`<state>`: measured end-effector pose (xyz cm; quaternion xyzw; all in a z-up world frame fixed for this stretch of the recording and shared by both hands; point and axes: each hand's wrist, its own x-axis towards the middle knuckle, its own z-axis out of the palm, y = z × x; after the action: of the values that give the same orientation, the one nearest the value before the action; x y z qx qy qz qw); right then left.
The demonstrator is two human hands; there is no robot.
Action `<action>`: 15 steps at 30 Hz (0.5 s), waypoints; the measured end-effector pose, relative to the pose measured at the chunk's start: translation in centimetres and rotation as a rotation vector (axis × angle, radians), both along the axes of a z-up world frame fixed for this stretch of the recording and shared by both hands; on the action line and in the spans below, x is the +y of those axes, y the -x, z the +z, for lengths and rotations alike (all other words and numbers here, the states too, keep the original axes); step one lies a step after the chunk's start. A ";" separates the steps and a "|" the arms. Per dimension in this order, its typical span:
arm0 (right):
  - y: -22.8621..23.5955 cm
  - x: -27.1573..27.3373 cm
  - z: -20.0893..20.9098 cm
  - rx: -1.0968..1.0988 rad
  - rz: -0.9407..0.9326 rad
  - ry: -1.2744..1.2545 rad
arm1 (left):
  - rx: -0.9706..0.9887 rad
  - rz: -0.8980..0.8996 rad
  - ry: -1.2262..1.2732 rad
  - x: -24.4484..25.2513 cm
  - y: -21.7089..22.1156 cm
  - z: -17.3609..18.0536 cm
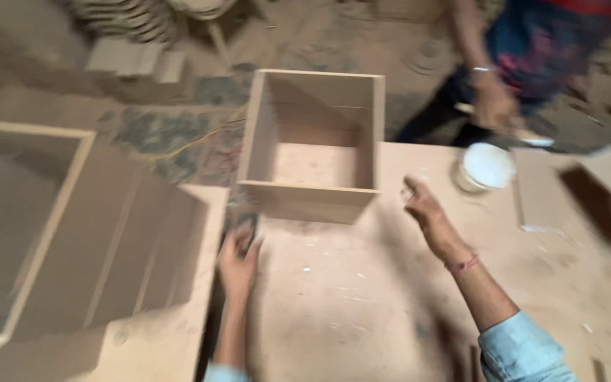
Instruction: The person assembles small wooden boxes by aligning pre-cut panels and fastening them with a pneumatic nail gun. They repeatedly position the panels, fire the nail gun to secure joints, and move completed boxes aside on the workbench.
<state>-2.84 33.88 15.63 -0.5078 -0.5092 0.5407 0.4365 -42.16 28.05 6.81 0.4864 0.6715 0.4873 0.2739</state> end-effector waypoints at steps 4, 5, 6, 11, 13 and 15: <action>-8.7 -9.2 -2.7 -0.413 -0.004 0.253 | -0.119 0.028 0.093 -10.6 -4.9 -8.2; -11.1 -11.3 -3.2 -0.432 -0.019 0.272 | -0.212 0.043 0.193 -12.6 -6.4 -10.1; -13.5 -13.5 -3.8 -0.449 -0.035 0.292 | -0.275 -0.002 0.195 -14.3 -8.1 -11.7; -26.7 -19.2 -7.4 -0.680 -0.188 0.373 | -0.449 -0.195 0.247 -20.0 -18.4 -16.2; -32.2 -20.0 -8.9 -0.728 -0.255 0.353 | -0.409 -0.262 0.349 -19.9 -21.7 -16.5; -38.1 -18.9 -9.9 -0.835 -0.313 0.234 | -0.433 -0.242 0.288 -19.1 -24.5 -16.2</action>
<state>35.27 14.99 5.74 -0.7987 -0.4943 0.2712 0.2099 -17.66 8.92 -9.35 0.4039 0.5967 0.4433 0.5333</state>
